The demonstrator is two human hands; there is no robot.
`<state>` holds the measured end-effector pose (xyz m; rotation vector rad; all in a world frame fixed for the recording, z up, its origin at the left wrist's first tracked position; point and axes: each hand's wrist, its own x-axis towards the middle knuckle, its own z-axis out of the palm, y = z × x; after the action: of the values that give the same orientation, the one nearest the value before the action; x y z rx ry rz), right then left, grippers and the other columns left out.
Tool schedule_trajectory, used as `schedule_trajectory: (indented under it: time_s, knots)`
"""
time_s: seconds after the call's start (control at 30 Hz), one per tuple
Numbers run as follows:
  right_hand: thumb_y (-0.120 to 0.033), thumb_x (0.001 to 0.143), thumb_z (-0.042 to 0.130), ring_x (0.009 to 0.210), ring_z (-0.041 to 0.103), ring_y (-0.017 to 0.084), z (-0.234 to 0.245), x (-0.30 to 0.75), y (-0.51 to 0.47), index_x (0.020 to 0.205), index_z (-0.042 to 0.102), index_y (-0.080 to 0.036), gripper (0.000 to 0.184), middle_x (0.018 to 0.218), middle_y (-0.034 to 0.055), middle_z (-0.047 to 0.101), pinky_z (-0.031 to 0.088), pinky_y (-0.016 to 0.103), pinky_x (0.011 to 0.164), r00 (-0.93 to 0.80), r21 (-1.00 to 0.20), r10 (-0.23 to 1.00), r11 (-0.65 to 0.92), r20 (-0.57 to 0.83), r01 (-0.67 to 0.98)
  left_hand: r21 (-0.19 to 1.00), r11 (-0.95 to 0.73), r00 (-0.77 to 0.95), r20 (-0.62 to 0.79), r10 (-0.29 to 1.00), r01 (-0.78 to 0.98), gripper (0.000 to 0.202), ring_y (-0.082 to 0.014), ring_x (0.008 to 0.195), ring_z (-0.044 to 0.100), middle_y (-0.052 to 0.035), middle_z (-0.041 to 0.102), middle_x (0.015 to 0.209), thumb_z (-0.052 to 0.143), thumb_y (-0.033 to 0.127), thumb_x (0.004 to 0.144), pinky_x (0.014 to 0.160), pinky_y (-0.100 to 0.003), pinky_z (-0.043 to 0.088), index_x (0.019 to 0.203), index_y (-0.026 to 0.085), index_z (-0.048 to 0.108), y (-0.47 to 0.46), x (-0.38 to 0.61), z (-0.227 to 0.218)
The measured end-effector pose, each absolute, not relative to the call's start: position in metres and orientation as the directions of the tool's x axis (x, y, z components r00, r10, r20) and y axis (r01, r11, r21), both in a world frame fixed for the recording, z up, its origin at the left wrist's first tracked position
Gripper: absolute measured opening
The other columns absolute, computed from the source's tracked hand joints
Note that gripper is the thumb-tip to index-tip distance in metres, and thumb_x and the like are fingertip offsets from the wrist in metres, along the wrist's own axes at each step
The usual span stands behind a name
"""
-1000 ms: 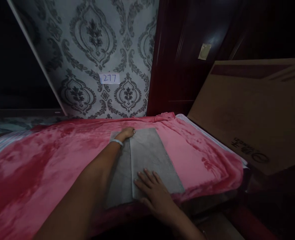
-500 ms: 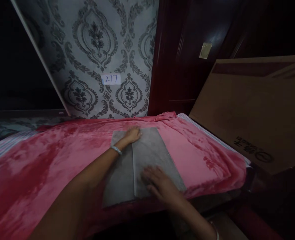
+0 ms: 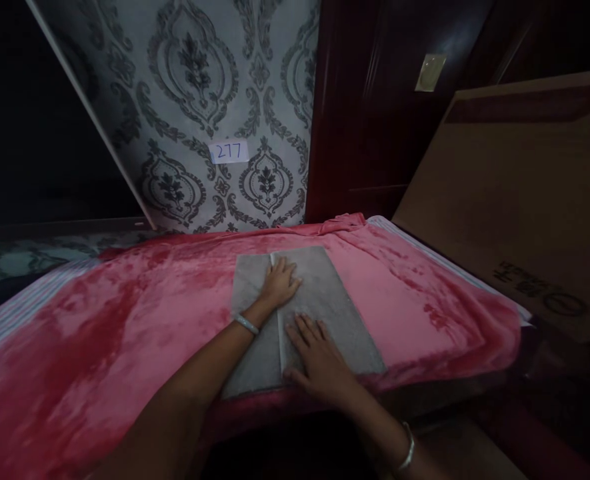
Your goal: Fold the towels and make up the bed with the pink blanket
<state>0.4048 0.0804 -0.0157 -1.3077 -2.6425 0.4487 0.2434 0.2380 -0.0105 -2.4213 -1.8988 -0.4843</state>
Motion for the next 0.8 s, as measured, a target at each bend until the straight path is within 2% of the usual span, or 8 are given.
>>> schedule_trajectory:
  time_s: [0.1,0.17,0.27,0.4,0.5,0.67,0.8]
  knots:
    - [-0.046,0.083,0.075,0.155,0.0,0.034,-0.017,0.4,0.066,0.161,0.028,-0.02,0.095,0.168,0.0153,0.006,0.012,0.058,0.125,-0.62,-0.365,0.783,0.589,0.039,0.721,0.28,-0.008,-0.073,0.276,0.958,0.96,0.052,-0.0317,0.142,0.042,-0.019,0.05,0.15,0.05,0.037,0.096,0.116,-0.045,0.035,0.142,0.015,0.053,0.238,0.242,-0.001]
    - [-0.037,0.082,0.076,0.155,0.002,0.033,-0.022,0.397,0.06,0.161,0.029,-0.018,0.094,0.168,0.016,0.01,0.014,0.056,0.125,-0.598,-0.374,0.799,0.577,0.071,0.726,0.312,0.052,-0.134,0.248,0.96,0.949,0.054,-0.0353,0.136,0.048,-0.0201,0.059,0.14,0.053,0.037,0.093,0.112,-0.049,0.038,0.142,0.014,0.052,0.241,0.241,0.005]
    - [-0.03,0.084,0.074,0.155,0.006,0.032,-0.028,0.396,0.059,0.16,0.031,-0.019,0.088,0.167,0.0158,0.015,0.018,0.055,0.125,-0.585,-0.383,0.801,0.583,0.124,0.717,0.36,0.083,-0.164,0.199,0.966,0.929,0.057,-0.0366,0.133,0.051,-0.0187,0.064,0.135,0.059,0.036,0.089,0.109,-0.049,0.041,0.142,0.016,0.053,0.254,0.24,0.012]
    - [-0.03,0.087,0.072,0.155,0.011,0.033,-0.032,0.399,0.061,0.158,0.035,-0.02,0.081,0.166,0.0165,0.02,0.023,0.055,0.124,-0.598,-0.376,0.781,0.616,0.179,0.692,0.477,0.144,-0.223,0.114,0.968,0.867,0.066,-0.0309,0.121,0.062,-0.0173,0.066,0.132,0.061,0.03,0.087,0.097,-0.039,0.051,0.149,0.017,0.045,0.274,0.241,0.02]
    - [-0.033,0.087,0.071,0.154,0.016,0.033,-0.036,0.401,0.061,0.157,0.038,-0.018,0.079,0.165,0.0173,0.026,0.026,0.055,0.123,-0.579,-0.377,0.784,0.617,0.223,0.691,0.565,0.153,-0.231,0.069,0.971,0.811,0.071,-0.026,0.11,0.068,-0.0132,0.069,0.127,0.06,0.021,0.086,0.087,-0.032,0.054,0.154,0.02,0.04,0.284,0.239,0.023]
    - [-0.034,0.09,0.064,0.151,0.027,0.033,-0.046,0.398,0.061,0.153,0.043,-0.014,0.07,0.159,0.0171,0.039,0.03,0.055,0.121,-0.505,-0.41,0.791,0.612,0.346,0.677,0.684,0.109,-0.197,0.052,0.979,0.722,0.072,-0.0212,0.087,0.071,-0.0088,0.075,0.109,0.06,0.012,0.082,0.073,-0.027,0.054,0.151,0.017,0.045,0.291,0.236,0.03]
    - [-0.036,0.088,0.063,0.147,0.036,0.033,-0.051,0.39,0.06,0.151,0.045,-0.012,0.07,0.154,0.0184,0.046,0.035,0.056,0.118,-0.406,-0.432,0.815,0.568,0.413,0.701,0.731,0.058,-0.148,0.06,0.987,0.68,0.07,-0.0184,0.076,0.069,-0.0069,0.076,0.099,0.059,0.008,0.078,0.069,-0.026,0.053,0.148,0.015,0.051,0.297,0.238,0.042]
